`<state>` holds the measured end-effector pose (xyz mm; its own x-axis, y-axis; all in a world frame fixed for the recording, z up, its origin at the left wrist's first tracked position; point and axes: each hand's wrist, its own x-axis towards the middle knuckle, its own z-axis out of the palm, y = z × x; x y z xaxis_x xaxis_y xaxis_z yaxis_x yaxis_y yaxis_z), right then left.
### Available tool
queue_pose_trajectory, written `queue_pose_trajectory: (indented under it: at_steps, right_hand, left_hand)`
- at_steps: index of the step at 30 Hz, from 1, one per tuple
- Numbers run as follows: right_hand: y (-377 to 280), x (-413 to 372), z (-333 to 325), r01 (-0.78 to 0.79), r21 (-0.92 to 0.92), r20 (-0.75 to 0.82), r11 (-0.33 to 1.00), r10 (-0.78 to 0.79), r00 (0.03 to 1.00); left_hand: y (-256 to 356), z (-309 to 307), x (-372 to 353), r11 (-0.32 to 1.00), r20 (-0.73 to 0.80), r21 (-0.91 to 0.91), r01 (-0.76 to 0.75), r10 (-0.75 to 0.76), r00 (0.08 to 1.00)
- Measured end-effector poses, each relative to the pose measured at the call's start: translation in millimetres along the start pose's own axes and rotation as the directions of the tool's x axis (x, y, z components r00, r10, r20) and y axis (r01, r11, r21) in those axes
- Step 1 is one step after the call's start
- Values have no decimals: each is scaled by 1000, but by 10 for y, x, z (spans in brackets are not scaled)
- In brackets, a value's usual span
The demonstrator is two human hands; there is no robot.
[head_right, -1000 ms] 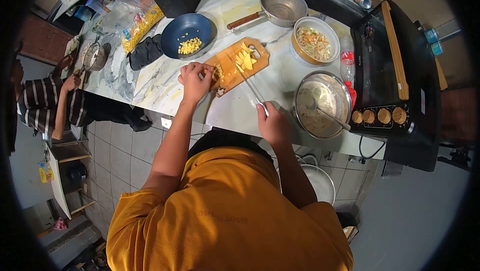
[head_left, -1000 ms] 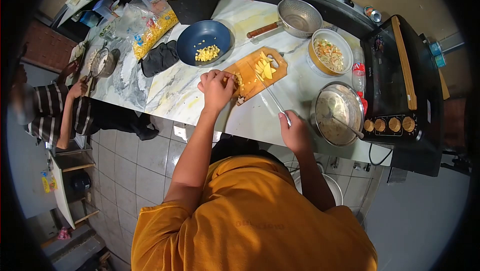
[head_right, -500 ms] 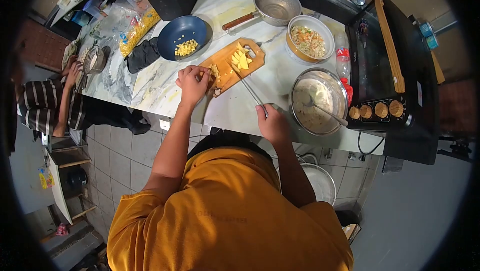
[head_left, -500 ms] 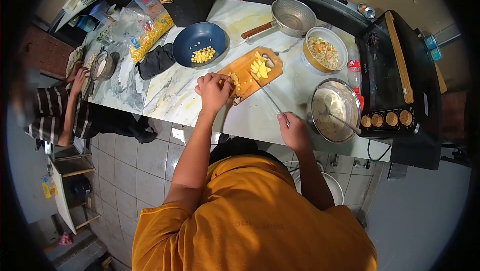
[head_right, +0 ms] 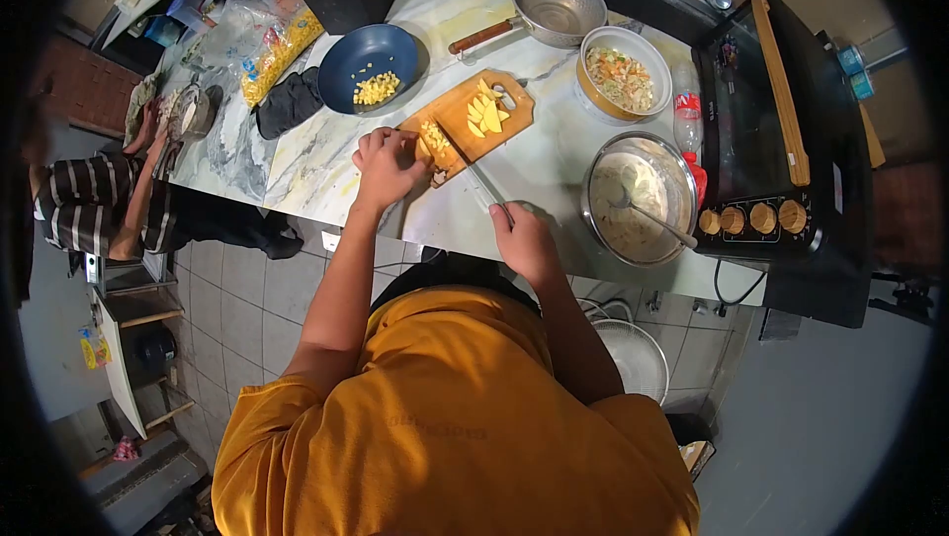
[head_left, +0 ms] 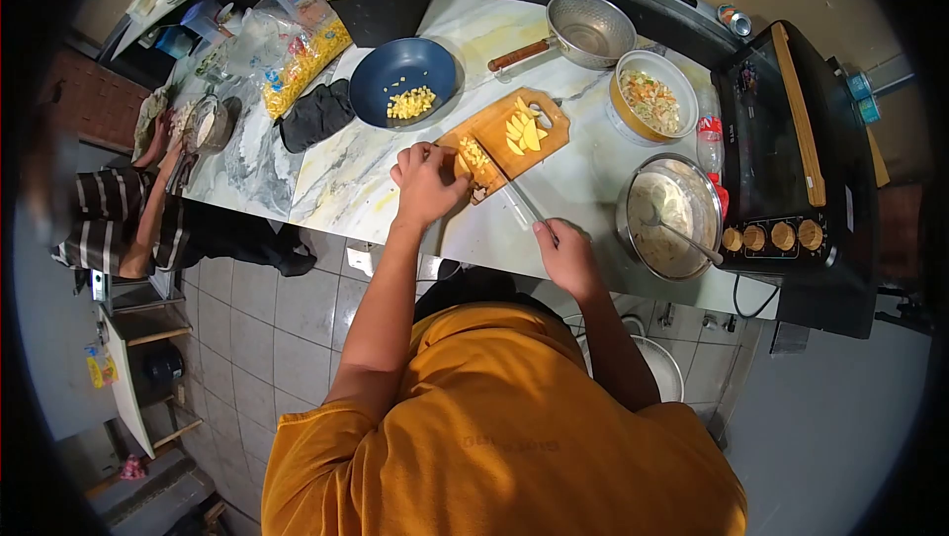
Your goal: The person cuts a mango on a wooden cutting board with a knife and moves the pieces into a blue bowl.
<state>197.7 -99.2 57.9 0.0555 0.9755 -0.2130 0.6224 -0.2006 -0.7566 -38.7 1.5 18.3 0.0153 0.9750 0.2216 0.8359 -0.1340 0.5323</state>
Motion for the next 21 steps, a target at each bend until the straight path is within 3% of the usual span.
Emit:
queue_pose_trajectory:
  at_steps: [2,15,21]
  right_hand:
    - [-15,5,-15,-34,11,1,999,34,999]
    - [39,-28,51,-57,50,4,997,57,998]
    - [-4,-37,34,-57,64,42,996,55,998]
  left_hand:
    - [24,-4,0,998,39,16,-57,56,998]
    - [-48,36,42,998,36,-21,-63,64,997]
    - [-57,50,55,999,32,0,33,-33,999]
